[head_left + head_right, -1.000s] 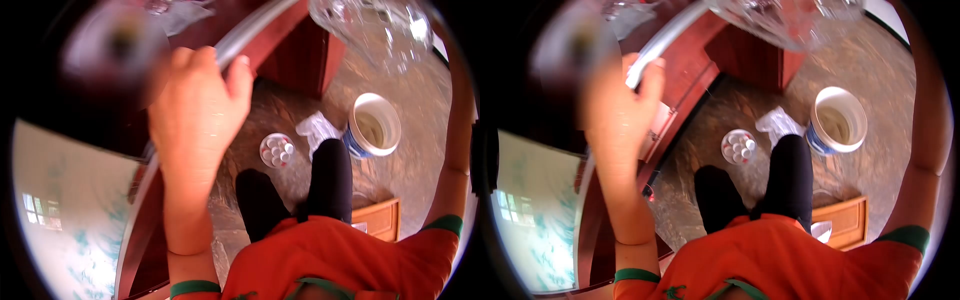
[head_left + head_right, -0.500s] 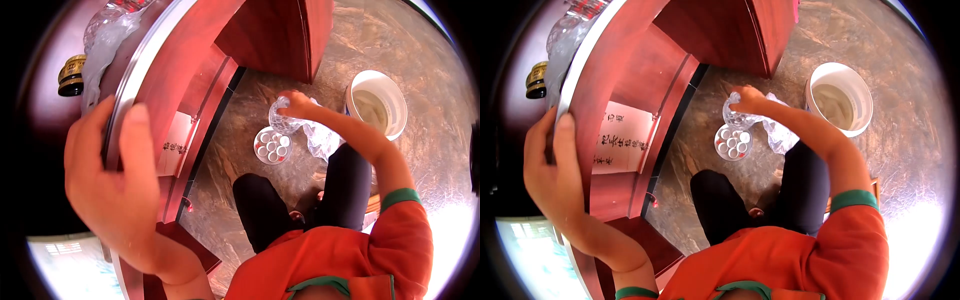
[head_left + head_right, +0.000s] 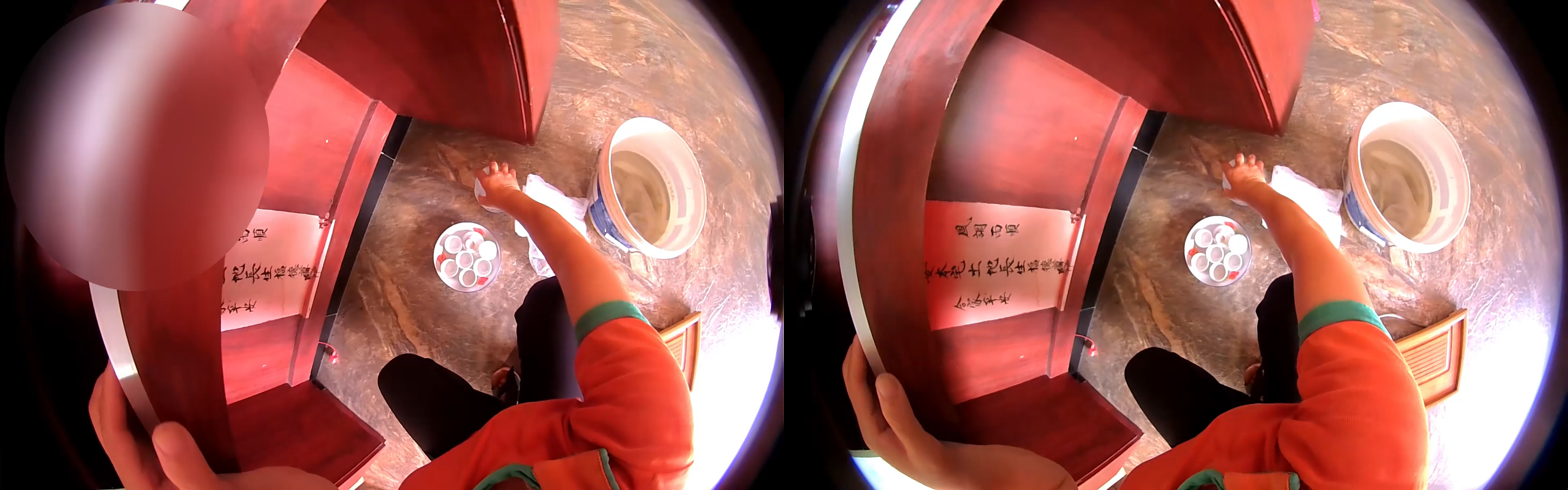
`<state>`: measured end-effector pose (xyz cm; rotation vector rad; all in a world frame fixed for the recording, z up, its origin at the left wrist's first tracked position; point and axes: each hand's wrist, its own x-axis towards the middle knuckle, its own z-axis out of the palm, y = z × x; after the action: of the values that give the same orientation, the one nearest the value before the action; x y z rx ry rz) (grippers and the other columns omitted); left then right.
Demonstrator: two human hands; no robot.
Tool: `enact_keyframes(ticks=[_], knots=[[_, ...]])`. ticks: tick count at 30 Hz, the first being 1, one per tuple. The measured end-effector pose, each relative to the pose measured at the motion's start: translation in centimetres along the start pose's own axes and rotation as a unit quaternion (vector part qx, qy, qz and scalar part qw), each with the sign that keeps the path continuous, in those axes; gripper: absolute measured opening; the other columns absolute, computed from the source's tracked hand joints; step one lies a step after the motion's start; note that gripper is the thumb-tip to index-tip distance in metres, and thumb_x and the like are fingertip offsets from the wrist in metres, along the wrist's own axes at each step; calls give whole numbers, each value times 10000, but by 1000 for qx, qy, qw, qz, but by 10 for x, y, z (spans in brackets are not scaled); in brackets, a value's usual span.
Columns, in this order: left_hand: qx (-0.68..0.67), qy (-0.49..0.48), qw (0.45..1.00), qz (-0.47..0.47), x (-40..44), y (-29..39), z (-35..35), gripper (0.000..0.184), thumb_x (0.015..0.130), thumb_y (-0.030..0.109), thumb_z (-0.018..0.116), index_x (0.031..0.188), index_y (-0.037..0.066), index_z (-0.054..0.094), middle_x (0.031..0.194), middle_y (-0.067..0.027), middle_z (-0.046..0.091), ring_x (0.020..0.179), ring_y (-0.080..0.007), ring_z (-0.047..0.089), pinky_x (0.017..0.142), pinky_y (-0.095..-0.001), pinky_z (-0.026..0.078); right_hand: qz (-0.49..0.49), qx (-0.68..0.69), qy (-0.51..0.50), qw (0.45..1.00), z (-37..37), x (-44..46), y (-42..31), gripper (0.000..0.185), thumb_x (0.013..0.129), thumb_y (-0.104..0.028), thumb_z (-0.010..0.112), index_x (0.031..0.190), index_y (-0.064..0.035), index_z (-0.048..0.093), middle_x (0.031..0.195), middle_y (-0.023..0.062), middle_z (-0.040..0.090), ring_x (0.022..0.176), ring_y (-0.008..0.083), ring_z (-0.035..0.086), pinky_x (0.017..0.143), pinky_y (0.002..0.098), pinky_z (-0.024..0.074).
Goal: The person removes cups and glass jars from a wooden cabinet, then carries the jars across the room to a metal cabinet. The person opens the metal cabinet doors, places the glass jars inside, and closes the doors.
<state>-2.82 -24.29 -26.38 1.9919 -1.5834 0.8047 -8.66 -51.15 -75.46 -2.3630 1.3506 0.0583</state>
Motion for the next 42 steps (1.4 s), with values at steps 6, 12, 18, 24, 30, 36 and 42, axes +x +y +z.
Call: enact_keyframes(ticks=[6,12,18,24,30,36,42], knots=[[-42,96,994,40,3,3,16,458,776,335,638,864,-114,648,836,-181,615,786,-243,583,707,-286,442,7,-7,-17,1000,19,0,5,756,658,-366,724,1330,-218,409,1311,198,394,1200,416,376,924,531,363],[-44,51,996,-59,-8,3,11,464,818,308,512,1085,-66,569,1092,-114,573,1019,-206,516,924,-306,349,26,38,-26,999,20,-2,12,803,636,-377,752,1334,-200,398,1335,202,364,1236,409,337,928,598,314],[-25,-2,1000,-4,-3,-2,-11,526,696,320,652,1049,-61,564,1014,-170,546,908,-287,536,831,-369,421,-1,58,-18,998,-12,-32,-4,958,662,-548,702,1398,-117,265,1455,283,125,1352,451,99,986,682,162],[8,-33,996,77,12,-18,-21,455,637,248,731,969,-28,590,913,-159,557,778,-323,531,690,-388,447,-316,153,-315,882,-210,-129,-39,543,859,-378,577,1200,37,497,1091,218,600,1061,301,571,909,362,439],[-18,-35,997,68,5,-18,-36,441,686,269,708,967,-44,574,866,-142,535,807,-304,522,734,-383,442,-457,409,-52,788,-444,-230,-142,116,892,-91,487,889,-1,559,695,42,609,536,70,568,399,193,399],[-29,-24,996,79,4,-21,-36,454,731,301,663,965,-81,591,878,-150,538,813,-288,520,736,-378,445,-420,137,288,850,-509,-126,-319,636,772,-262,643,1319,-59,388,1066,190,556,973,278,556,832,351,455],[-62,-8,995,76,2,-23,-31,456,722,291,657,983,-77,592,884,-146,547,820,-286,521,706,-388,435,-293,-149,298,896,-505,-84,-414,799,746,-234,668,1419,-183,241,1449,203,218,1308,391,277,988,541,327]])
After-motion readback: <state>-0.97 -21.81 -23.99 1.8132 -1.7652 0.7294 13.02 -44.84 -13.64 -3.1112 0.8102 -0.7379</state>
